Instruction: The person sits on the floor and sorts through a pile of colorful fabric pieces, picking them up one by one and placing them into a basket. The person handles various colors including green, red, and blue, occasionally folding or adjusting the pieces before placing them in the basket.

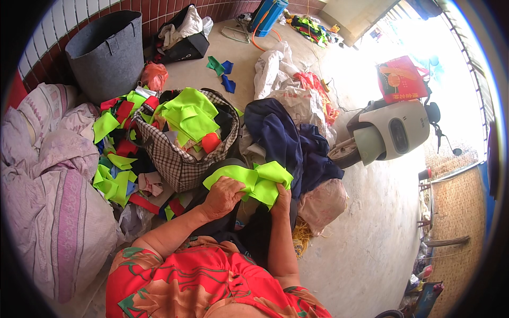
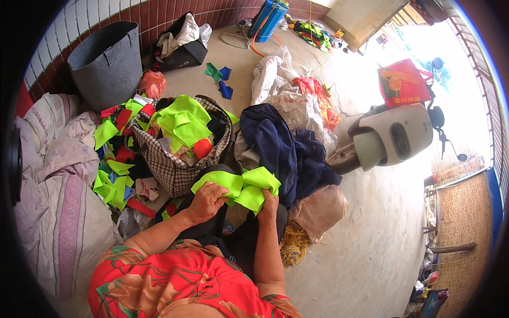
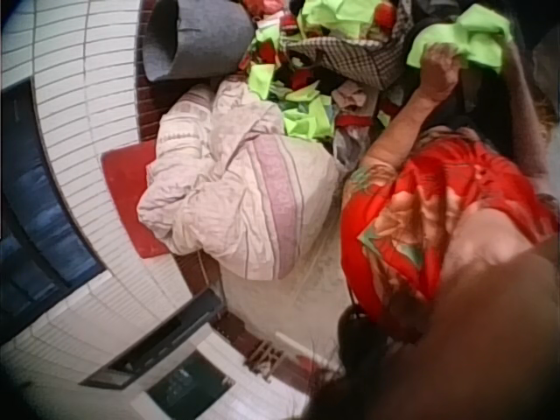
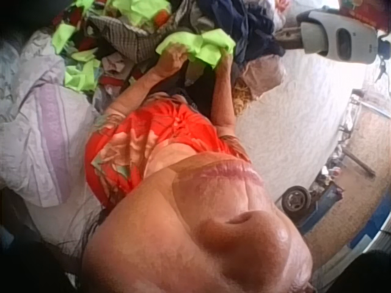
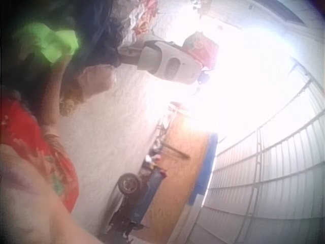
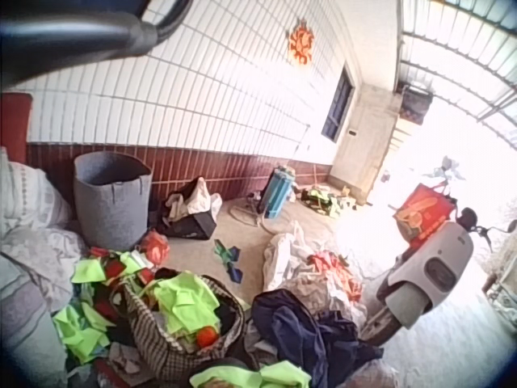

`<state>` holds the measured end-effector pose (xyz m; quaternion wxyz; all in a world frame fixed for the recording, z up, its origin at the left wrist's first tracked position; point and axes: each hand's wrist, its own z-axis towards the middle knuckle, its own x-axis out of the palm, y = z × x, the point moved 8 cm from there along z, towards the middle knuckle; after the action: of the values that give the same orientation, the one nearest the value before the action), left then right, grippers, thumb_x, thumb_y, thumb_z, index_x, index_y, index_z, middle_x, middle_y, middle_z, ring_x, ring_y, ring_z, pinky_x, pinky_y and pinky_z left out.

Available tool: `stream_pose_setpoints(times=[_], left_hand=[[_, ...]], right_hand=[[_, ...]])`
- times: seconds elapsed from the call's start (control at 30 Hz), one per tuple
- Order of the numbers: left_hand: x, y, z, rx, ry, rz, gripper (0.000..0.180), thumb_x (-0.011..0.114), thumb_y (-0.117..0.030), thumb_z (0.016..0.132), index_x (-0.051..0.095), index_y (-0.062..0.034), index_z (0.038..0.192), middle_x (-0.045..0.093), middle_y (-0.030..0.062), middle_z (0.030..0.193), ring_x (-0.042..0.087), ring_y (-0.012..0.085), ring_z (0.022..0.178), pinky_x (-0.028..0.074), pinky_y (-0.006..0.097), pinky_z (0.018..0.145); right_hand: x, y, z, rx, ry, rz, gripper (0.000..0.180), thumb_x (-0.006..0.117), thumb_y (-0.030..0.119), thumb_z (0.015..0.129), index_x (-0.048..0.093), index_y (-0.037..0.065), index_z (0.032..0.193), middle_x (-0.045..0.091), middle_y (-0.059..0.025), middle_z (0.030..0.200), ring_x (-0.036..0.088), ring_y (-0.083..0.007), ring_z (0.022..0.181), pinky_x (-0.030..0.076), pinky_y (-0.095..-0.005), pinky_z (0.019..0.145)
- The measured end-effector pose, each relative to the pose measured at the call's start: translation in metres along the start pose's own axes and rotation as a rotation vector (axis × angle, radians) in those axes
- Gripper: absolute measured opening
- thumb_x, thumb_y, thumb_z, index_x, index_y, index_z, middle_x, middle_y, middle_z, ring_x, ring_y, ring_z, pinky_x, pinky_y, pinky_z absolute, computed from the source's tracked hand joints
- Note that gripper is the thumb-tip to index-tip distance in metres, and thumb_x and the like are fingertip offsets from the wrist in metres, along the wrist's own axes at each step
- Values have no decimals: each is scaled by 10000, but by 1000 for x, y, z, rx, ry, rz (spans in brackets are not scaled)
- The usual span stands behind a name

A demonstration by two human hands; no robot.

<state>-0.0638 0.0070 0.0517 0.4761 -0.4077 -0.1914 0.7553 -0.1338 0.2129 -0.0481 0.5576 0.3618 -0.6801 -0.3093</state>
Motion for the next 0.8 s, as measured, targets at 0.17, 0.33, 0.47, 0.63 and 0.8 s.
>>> stream_pose_setpoints(times=[0.17,0.33,0.47,0.63,0.8], left_hand=[[0,1,0,2,-3,5,151,638,-139,789,560,-69,896,587,89,760,556,313,729,424,383,701],[1,1,0,-8,0,0,161,649,-124,761,552,-66,874,588,96,766,558,313,737,429,388,712],[1,2,-1,-4,3,8,157,643,-135,783,562,-66,898,586,92,771,551,314,739,425,384,697],[1,2,-2,-12,9,11,167,647,-120,774,560,-67,905,586,90,772,550,315,738,428,385,702],[3,4,-3,-9,4,16,175,650,-112,767,559,-68,910,587,89,773,551,316,740,430,385,704]], right_hand=[[-2,-1,1,10,-3,-10,333,582,93,855,509,38,1175,600,-97,1080,618,-231,931,525,-364,803],[-5,-1,1,11,3,-8,339,576,92,859,503,45,1187,594,-100,1094,614,-237,943,525,-369,807],[-6,-3,3,15,0,6,344,572,92,862,497,52,1196,589,-102,1106,611,-241,953,524,-373,812],[-6,-4,3,17,3,1,342,573,94,863,498,52,1194,591,-101,1106,612,-239,953,523,-373,814],[-8,-4,4,6,1,0,330,577,99,863,505,48,1182,598,-95,1092,615,-233,943,522,-367,812]])
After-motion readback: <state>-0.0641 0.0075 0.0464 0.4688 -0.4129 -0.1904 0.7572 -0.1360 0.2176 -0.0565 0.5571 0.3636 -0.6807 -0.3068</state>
